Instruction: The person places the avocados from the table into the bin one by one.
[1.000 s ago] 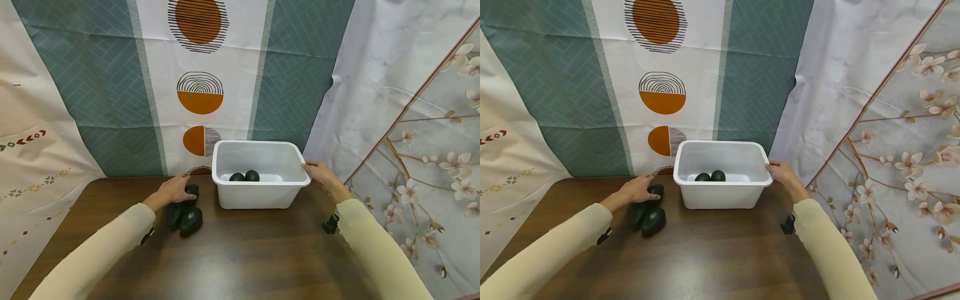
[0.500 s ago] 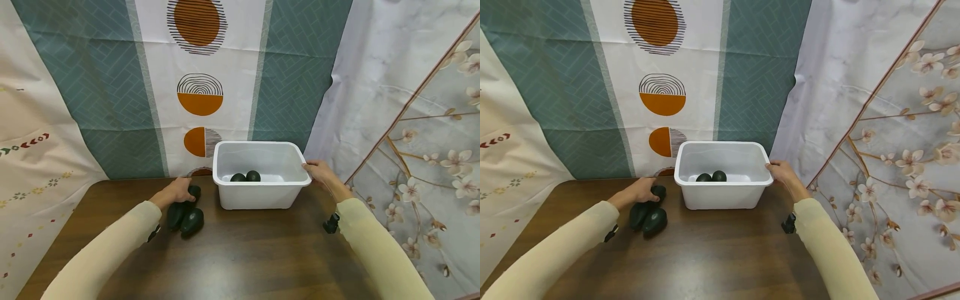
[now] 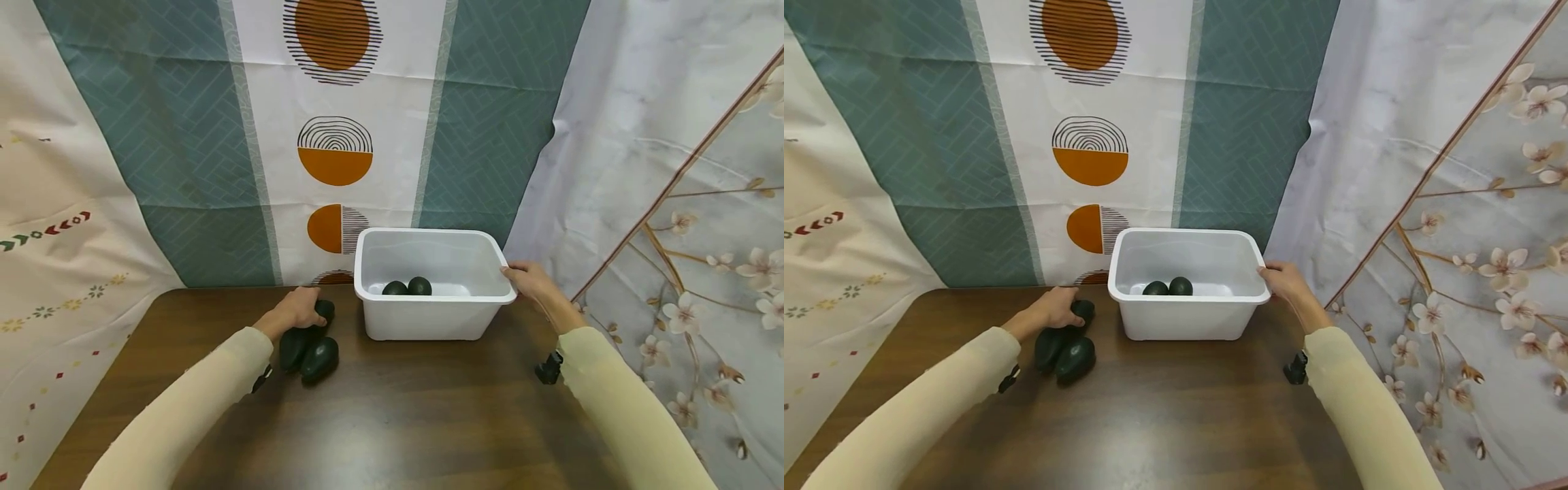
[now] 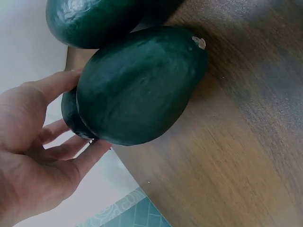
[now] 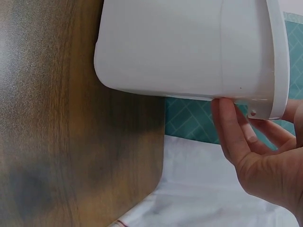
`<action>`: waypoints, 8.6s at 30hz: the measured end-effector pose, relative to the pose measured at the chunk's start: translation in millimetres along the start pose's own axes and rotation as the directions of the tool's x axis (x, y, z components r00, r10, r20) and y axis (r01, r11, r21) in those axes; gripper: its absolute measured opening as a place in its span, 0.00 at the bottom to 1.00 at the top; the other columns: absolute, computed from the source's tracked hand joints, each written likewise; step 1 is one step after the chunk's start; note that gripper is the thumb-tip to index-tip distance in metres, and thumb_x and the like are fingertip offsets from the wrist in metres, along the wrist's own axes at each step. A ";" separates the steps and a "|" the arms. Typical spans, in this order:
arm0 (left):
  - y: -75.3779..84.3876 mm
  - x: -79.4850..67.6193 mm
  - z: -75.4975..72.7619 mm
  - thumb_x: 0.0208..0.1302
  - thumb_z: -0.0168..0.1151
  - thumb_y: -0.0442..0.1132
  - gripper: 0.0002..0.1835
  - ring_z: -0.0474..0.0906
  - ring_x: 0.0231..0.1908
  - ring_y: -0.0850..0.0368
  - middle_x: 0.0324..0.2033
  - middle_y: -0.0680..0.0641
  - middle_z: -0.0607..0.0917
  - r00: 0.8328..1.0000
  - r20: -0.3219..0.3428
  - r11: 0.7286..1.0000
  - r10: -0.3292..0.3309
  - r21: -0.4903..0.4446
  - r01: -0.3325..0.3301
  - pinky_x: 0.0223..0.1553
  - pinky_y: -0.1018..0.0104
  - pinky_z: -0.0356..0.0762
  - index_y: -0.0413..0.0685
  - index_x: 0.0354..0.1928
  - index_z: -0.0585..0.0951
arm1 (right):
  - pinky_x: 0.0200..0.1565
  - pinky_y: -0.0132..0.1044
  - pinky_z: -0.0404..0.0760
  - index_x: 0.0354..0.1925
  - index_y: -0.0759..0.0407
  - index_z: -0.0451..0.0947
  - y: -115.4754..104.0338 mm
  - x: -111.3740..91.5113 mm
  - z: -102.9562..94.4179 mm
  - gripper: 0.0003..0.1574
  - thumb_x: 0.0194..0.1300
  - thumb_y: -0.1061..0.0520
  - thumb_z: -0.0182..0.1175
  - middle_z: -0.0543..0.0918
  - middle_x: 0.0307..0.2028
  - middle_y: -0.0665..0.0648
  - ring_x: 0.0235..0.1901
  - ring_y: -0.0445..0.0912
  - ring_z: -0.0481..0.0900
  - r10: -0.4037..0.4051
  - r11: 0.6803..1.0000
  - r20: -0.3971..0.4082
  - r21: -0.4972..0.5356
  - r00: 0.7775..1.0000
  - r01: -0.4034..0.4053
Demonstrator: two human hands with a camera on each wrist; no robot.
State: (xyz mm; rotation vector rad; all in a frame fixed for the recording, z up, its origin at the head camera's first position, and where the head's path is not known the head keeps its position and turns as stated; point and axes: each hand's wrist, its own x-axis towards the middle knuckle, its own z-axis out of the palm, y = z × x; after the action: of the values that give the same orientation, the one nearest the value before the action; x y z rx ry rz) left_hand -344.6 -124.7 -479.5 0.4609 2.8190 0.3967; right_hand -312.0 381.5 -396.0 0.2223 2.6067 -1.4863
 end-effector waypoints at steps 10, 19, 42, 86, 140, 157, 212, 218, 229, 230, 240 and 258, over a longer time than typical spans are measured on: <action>2.6 -0.2 1.1 0.63 0.79 0.47 0.44 0.78 0.62 0.30 0.63 0.28 0.79 1.000 -0.016 1.000 0.000 0.026 0.001 0.63 0.39 0.77 0.29 0.72 0.69 | 0.41 0.38 0.87 0.76 0.76 0.62 -0.8 -0.3 -0.5 0.37 0.84 0.50 0.51 0.73 0.67 0.78 0.55 0.59 0.81 -0.023 0.999 -0.019 -0.026 1.000 0.022; -0.9 -1.4 1.8 0.63 0.79 0.48 0.44 0.78 0.61 0.31 0.62 0.30 0.80 1.000 -0.019 1.000 0.012 0.014 -0.011 0.63 0.39 0.77 0.29 0.72 0.70 | 0.43 0.38 0.87 0.76 0.75 0.63 -0.3 1.0 -0.4 0.37 0.84 0.49 0.51 0.72 0.68 0.77 0.55 0.59 0.80 -0.009 0.998 -0.029 -0.058 1.000 0.008; -3.1 -2.2 1.7 0.62 0.79 0.48 0.40 0.81 0.57 0.33 0.59 0.31 0.82 0.999 -0.033 1.000 0.015 -0.007 -0.016 0.61 0.40 0.79 0.29 0.66 0.74 | 0.47 0.41 0.87 0.75 0.75 0.63 3.1 1.3 -0.4 0.37 0.84 0.49 0.51 0.72 0.68 0.77 0.58 0.61 0.79 -0.008 0.998 -0.032 -0.056 0.999 0.006; 22.9 -7.1 -24.1 0.61 0.79 0.43 0.33 0.79 0.54 0.41 0.58 0.36 0.82 0.959 -0.106 0.962 0.263 -0.044 -0.268 0.57 0.45 0.79 0.36 0.64 0.78 | 0.51 0.47 0.87 0.76 0.73 0.64 5.0 1.8 -0.6 0.36 0.85 0.49 0.51 0.72 0.68 0.76 0.57 0.60 0.79 0.004 0.999 -0.028 -0.052 1.000 -0.005; 22.7 -25.0 -83.9 0.63 0.77 0.41 0.32 0.79 0.54 0.40 0.58 0.35 0.82 0.933 -0.162 0.941 0.321 -0.054 -0.333 0.55 0.45 0.80 0.37 0.65 0.77 | 0.53 0.47 0.86 0.77 0.75 0.61 2.8 -0.1 2.3 0.38 0.85 0.49 0.50 0.71 0.69 0.77 0.59 0.61 0.78 -0.007 0.999 -0.023 -0.051 1.000 0.005; 23.6 -31.7 -101.6 0.61 0.78 0.41 0.33 0.79 0.52 0.40 0.58 0.35 0.81 0.924 -0.199 0.940 0.326 -0.036 -0.339 0.54 0.45 0.81 0.37 0.66 0.77 | 0.50 0.44 0.87 0.76 0.74 0.63 2.8 -1.1 2.0 0.37 0.85 0.49 0.51 0.72 0.68 0.76 0.57 0.60 0.79 -0.008 0.998 -0.034 -0.055 0.999 0.007; 53.0 -26.7 -121.5 0.62 0.79 0.42 0.32 0.77 0.50 0.43 0.56 0.39 0.82 0.900 -0.264 0.928 0.348 -0.043 -0.371 0.55 0.46 0.81 0.41 0.66 0.78 | 0.48 0.42 0.87 0.75 0.74 0.64 3.4 -3.4 3.2 0.36 0.84 0.49 0.52 0.74 0.67 0.75 0.56 0.58 0.79 -0.027 0.999 -0.039 -0.043 0.999 0.026; 60.7 -24.9 -122.2 0.62 0.78 0.43 0.32 0.77 0.51 0.44 0.56 0.40 0.82 0.893 -0.269 0.921 0.361 -0.046 -0.386 0.55 0.48 0.80 0.41 0.66 0.78 | 0.46 0.39 0.87 0.76 0.75 0.63 3.9 -2.4 3.5 0.36 0.85 0.50 0.51 0.73 0.67 0.76 0.55 0.58 0.80 -0.022 0.999 -0.035 -0.036 0.999 0.021; 78.0 -15.3 -120.2 0.61 0.78 0.42 0.33 0.77 0.54 0.44 0.58 0.40 0.82 0.880 -0.260 0.900 0.399 -0.073 -0.430 0.59 0.49 0.80 0.42 0.66 0.78 | 0.49 0.41 0.87 0.76 0.74 0.62 3.5 -2.0 1.9 0.37 0.85 0.49 0.51 0.73 0.68 0.76 0.58 0.61 0.79 -0.026 0.997 -0.040 -0.075 0.999 0.023; 79.4 -14.2 -119.8 0.61 0.78 0.42 0.33 0.77 0.55 0.44 0.59 0.40 0.81 0.879 -0.258 0.899 0.400 -0.075 -0.431 0.59 0.49 0.80 0.42 0.67 0.78 | 0.49 0.40 0.87 0.76 0.75 0.62 3.7 -1.9 1.8 0.37 0.85 0.49 0.51 0.73 0.68 0.76 0.58 0.61 0.79 -0.027 0.997 -0.040 -0.077 0.999 0.023; 93.3 -7.1 -116.7 0.62 0.77 0.43 0.33 0.77 0.56 0.44 0.61 0.40 0.81 0.873 -0.261 0.893 0.411 -0.076 -0.443 0.61 0.49 0.80 0.43 0.67 0.78 | 0.45 0.38 0.87 0.76 0.74 0.64 5.3 -0.4 4.0 0.36 0.84 0.50 0.52 0.74 0.66 0.76 0.54 0.58 0.81 -0.027 0.998 -0.041 -0.055 0.999 0.024; 109.7 -2.7 -112.2 0.63 0.77 0.43 0.31 0.75 0.56 0.46 0.59 0.43 0.81 0.866 -0.265 0.877 0.425 -0.116 -0.466 0.60 0.52 0.78 0.44 0.66 0.78 | 0.47 0.37 0.84 0.75 0.74 0.66 7.9 -1.3 0.2 0.37 0.84 0.47 0.51 0.74 0.67 0.77 0.60 0.61 0.78 -0.065 0.989 -0.061 -0.138 0.996 0.056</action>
State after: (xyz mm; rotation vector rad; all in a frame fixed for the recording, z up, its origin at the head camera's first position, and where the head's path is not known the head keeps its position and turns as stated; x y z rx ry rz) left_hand -345.0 -50.7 -341.1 1.1031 2.8350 0.8364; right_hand -309.2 385.2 -402.5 0.1813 2.7764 -1.3335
